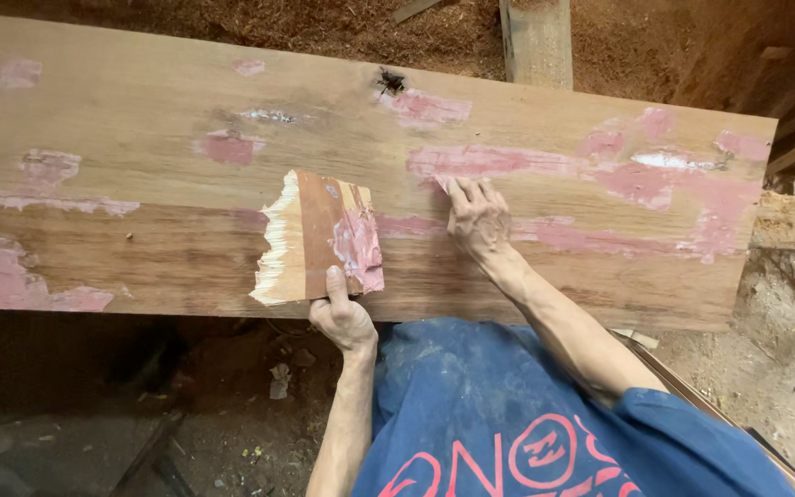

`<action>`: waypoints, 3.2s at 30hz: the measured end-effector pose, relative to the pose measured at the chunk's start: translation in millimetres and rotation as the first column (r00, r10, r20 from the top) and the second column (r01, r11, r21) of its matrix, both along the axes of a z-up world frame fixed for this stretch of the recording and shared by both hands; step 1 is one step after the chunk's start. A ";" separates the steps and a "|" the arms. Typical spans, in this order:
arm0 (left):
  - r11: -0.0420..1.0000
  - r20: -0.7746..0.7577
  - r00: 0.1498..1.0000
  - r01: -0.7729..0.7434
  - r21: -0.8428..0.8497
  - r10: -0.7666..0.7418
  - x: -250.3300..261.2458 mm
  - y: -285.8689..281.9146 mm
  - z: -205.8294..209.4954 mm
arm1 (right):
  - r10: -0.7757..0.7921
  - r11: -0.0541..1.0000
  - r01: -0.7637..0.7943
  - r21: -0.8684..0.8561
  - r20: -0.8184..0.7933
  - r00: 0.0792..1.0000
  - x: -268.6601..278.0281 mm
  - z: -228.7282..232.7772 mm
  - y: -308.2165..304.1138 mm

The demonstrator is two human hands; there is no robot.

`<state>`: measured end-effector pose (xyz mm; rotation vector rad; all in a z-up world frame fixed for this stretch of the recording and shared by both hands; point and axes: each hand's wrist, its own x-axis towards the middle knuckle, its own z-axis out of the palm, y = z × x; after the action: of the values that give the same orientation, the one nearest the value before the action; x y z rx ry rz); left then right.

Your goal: The person applies pink wood filler to a large wooden plank using a small wooden block as a palette and a putty knife. They repeatedly scoop filler and spread it across the surface of the plank.

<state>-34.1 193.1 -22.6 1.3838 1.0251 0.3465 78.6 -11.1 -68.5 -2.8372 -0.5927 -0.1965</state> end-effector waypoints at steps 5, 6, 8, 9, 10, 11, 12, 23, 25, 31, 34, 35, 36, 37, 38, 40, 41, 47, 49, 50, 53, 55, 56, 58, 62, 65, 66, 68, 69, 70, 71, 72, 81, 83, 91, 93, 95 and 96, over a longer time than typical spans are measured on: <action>0.999 -0.031 0.999 -0.033 -0.006 0.033 -5.6 -2.9 4.9 | 0.112 0.993 -0.112 0.022 0.012 0.994 -15.0 -9.7 -2.2; 0.999 -0.002 0.999 -0.035 -0.007 0.035 -5.5 -3.2 5.7 | 0.091 0.995 -0.090 0.036 -0.026 0.996 -14.6 -10.4 -11.8; 0.999 0.044 0.998 -0.043 -0.033 0.045 -4.0 -3.4 5.2 | 0.008 1.000 -0.007 0.027 -0.003 1.000 -10.2 -10.1 -37.8; 0.998 0.066 0.996 -0.050 -0.046 0.053 -2.8 -3.8 3.9 | -0.054 0.999 0.054 0.009 0.061 0.997 1.3 -9.6 -54.1; 0.997 0.060 0.997 -0.038 -0.067 0.042 -4.6 -5.2 3.3 | -0.107 0.994 0.108 -0.003 0.116 0.987 2.8 -7.8 -65.8; 0.996 0.055 0.998 -0.026 -0.087 0.031 -5.5 -7.2 2.8 | -0.103 0.995 0.103 -0.005 0.045 0.994 0.1 -3.5 -74.9; 0.995 0.061 0.998 -0.022 -0.102 0.028 -1.0 -7.1 1.7 | -0.089 0.996 0.089 0.000 -0.017 0.996 2.5 2.6 -78.9; 0.988 0.023 0.993 0.119 -0.101 -0.118 17.5 -26.9 11.1 | 0.214 0.844 -0.111 0.525 -0.139 0.967 -40.4 118.4 3.6; 0.988 -0.033 0.991 0.130 -0.079 -0.133 17.3 -39.1 14.5 | 0.242 0.844 -0.156 0.513 -0.105 0.964 -40.0 123.3 8.5; 0.997 -0.043 0.996 0.076 0.009 -0.076 10.9 -66.3 36.2 | 0.380 0.849 -0.313 0.426 -0.079 0.922 -64.3 133.7 16.5; 0.995 0.058 0.998 -0.013 0.102 0.007 19.2 -67.8 45.5 | 0.398 0.853 -0.277 0.443 -0.208 0.894 -62.1 138.0 -0.7; 0.992 0.111 0.993 -0.049 0.119 0.035 20.2 -66.0 46.7 | 0.342 0.837 -0.164 0.522 -0.266 0.901 -59.0 136.1 -9.1; 0.992 0.132 0.989 -0.075 0.103 0.061 21.1 -62.9 47.5 | 0.274 0.814 -0.034 0.581 -0.332 0.902 -55.4 135.2 -21.0; 0.991 0.153 0.984 -0.101 0.087 0.087 24.5 -58.8 46.4 | 0.210 0.821 0.025 0.571 -0.341 0.916 -47.9 129.0 -28.4; 0.992 0.173 0.979 -0.115 0.058 0.104 25.6 -61.1 44.5 | 0.130 0.830 0.092 0.551 -0.350 0.928 -40.2 123.9 -43.0; 0.990 0.126 0.985 -0.128 0.065 0.119 21.9 -62.6 37.3 | 0.047 0.821 0.182 0.541 -0.382 0.923 -23.5 104.9 -63.1; 0.990 0.103 0.988 -0.126 0.066 0.119 19.8 -63.5 32.9 | -0.003 0.814 0.232 0.532 -0.396 0.918 -17.5 92.5 -69.3; 0.999 -0.139 0.989 -0.041 0.016 0.043 -4.7 -71.5 11.3 | 0.000 0.903 0.010 0.429 -0.023 1.000 5.7 33.3 -97.1; 0.997 -0.139 0.988 -0.052 0.064 0.061 -9.3 -73.2 2.8 | -0.009 0.959 -0.006 0.284 0.050 0.999 4.4 9.9 -107.8; 0.996 -0.136 0.987 -0.077 0.055 0.084 -8.6 -71.5 1.7 | 0.017 0.965 -0.039 0.261 0.086 0.996 7.4 0.3 -109.0; 0.996 -0.016 0.997 -0.072 0.047 0.072 -5.3 -67.5 6.9 | -0.022 0.985 -0.005 0.175 0.152 0.988 11.3 -20.6 -107.0; 0.997 0.007 0.999 -0.053 0.051 0.053 -0.3 -64.2 11.7 | -0.021 0.996 0.006 0.088 0.167 0.986 17.0 -30.6 -96.2; 0.999 0.002 0.999 -0.034 0.039 0.034 2.4 -63.6 13.4 | -0.022 0.999 0.016 0.035 0.165 0.986 19.5 -34.0 -89.1; 1.000 -0.013 1.000 0.000 0.016 0.000 6.9 -60.2 15.4 | 0.001 0.999 0.005 -0.036 0.156 0.988 18.8 -34.9 -78.5; 0.999 -0.051 0.998 0.044 0.005 -0.044 13.9 -52.9 12.4 | 0.016 0.999 -0.012 -0.052 0.081 0.997 -1.8 -18.8 -75.3; 0.999 0.005 0.999 0.032 -0.039 -0.032 22.1 -47.1 6.1 | -0.077 0.996 0.082 -0.038 0.114 0.991 19.8 -13.8 -76.6; 0.999 -0.018 0.999 0.042 -0.023 -0.042 22.4 -46.0 2.2 | -0.114 0.992 0.120 -0.038 0.133 0.985 23.1 -14.4 -78.4; 0.998 -0.076 0.995 0.066 -0.022 -0.068 23.6 -44.1 -4.6 | -0.118 0.988 0.130 -0.081 0.137 0.983 27.0 -18.1 -76.6; 0.996 -0.111 0.990 0.080 -0.035 -0.083 25.5 -43.1 -6.7 | -0.120 0.986 0.135 -0.101 0.141 0.983 27.4 -19.2 -74.2; 0.994 -0.138 0.985 0.094 -0.047 -0.100 29.5 -40.5 -8.6 | -0.091 0.989 0.106 -0.105 0.137 0.986 26.6 -20.1 -68.7; 0.994 -0.114 0.987 0.106 -0.035 -0.109 31.0 -38.1 -8.3 | -0.061 0.991 0.076 -0.109 0.133 0.989 20.3 -19.1 -61.8; 0.993 -0.089 0.989 0.115 -0.023 -0.116 32.8 -36.3 -7.0 | -0.029 0.993 0.043 -0.113 0.130 0.991 17.0 -17.7 -55.2; 0.995 -0.068 0.996 0.045 -0.085 -0.051 49.5 -23.9 -2.4 | 0.027 1.000 -0.027 0.009 0.037 0.999 19.9 -5.8 -5.1; 0.996 -0.077 0.995 0.050 -0.079 -0.057 49.0 -20.8 -3.2 | 0.022 0.999 -0.018 -0.038 0.120 0.993 20.6 -7.5 8.6; 0.993 -0.148 0.988 0.037 -0.110 -0.053 38.7 -17.8 2.0 | 0.023 0.998 -0.019 -0.059 0.075 0.997 21.1 -10.1 -7.5; 0.996 -0.086 0.996 0.031 -0.087 -0.038 38.2 -16.9 1.6 | -0.040 0.987 0.067 -0.145 0.178 0.983 30.6 -10.4 -44.7; 0.995 -0.028 0.999 0.034 -0.091 -0.037 34.3 -17.2 -0.1 | 0.014 0.992 0.006 -0.128 0.157 0.988 19.0 -12.6 -79.8; 0.994 0.010 0.999 0.041 -0.103 -0.040 35.7 -17.2 -0.7 | 0.037 0.993 -0.019 -0.118 0.155 0.987 17.5 -13.3 -96.3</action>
<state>1.7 175.9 -23.3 1.3075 0.9937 0.2655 96.0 -107.5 -81.8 -2.9427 -0.6977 -0.3953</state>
